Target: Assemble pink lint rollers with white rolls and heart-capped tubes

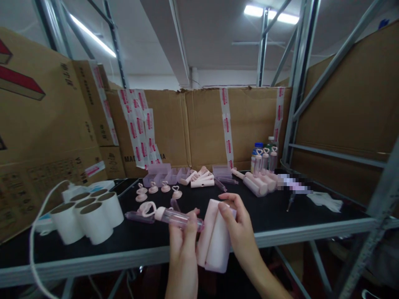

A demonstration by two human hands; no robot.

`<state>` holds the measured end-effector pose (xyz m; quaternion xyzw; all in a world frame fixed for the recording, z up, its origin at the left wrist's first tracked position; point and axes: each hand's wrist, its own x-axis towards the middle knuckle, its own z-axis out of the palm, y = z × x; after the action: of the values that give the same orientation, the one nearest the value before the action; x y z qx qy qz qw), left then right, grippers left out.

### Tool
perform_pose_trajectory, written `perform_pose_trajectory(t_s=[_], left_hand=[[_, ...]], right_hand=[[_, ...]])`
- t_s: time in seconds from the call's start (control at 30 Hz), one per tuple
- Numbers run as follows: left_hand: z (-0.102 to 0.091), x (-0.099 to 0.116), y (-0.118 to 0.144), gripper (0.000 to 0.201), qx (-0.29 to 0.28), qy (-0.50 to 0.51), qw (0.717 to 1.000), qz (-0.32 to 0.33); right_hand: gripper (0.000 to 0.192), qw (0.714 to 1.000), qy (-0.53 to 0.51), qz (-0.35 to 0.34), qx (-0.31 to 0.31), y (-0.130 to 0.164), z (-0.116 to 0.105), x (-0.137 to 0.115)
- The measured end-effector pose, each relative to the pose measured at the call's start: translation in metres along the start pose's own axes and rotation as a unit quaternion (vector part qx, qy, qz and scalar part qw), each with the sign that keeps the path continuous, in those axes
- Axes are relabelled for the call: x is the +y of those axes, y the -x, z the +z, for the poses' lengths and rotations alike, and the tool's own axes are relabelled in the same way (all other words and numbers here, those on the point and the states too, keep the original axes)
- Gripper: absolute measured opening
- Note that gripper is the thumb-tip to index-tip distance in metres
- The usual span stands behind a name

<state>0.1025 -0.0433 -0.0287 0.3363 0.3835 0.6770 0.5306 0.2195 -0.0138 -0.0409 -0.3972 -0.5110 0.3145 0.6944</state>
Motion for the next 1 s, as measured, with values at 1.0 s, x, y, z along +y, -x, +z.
perform_pose_trajectory(t_s=[1.0], left_hand=[[-0.085,0.078,-0.091,0.042,0.038,-0.496,0.821,0.282]], right_hand=[[0.052,0.875,0.459,-0.152,-0.002,-0.081,-0.097,0.077]])
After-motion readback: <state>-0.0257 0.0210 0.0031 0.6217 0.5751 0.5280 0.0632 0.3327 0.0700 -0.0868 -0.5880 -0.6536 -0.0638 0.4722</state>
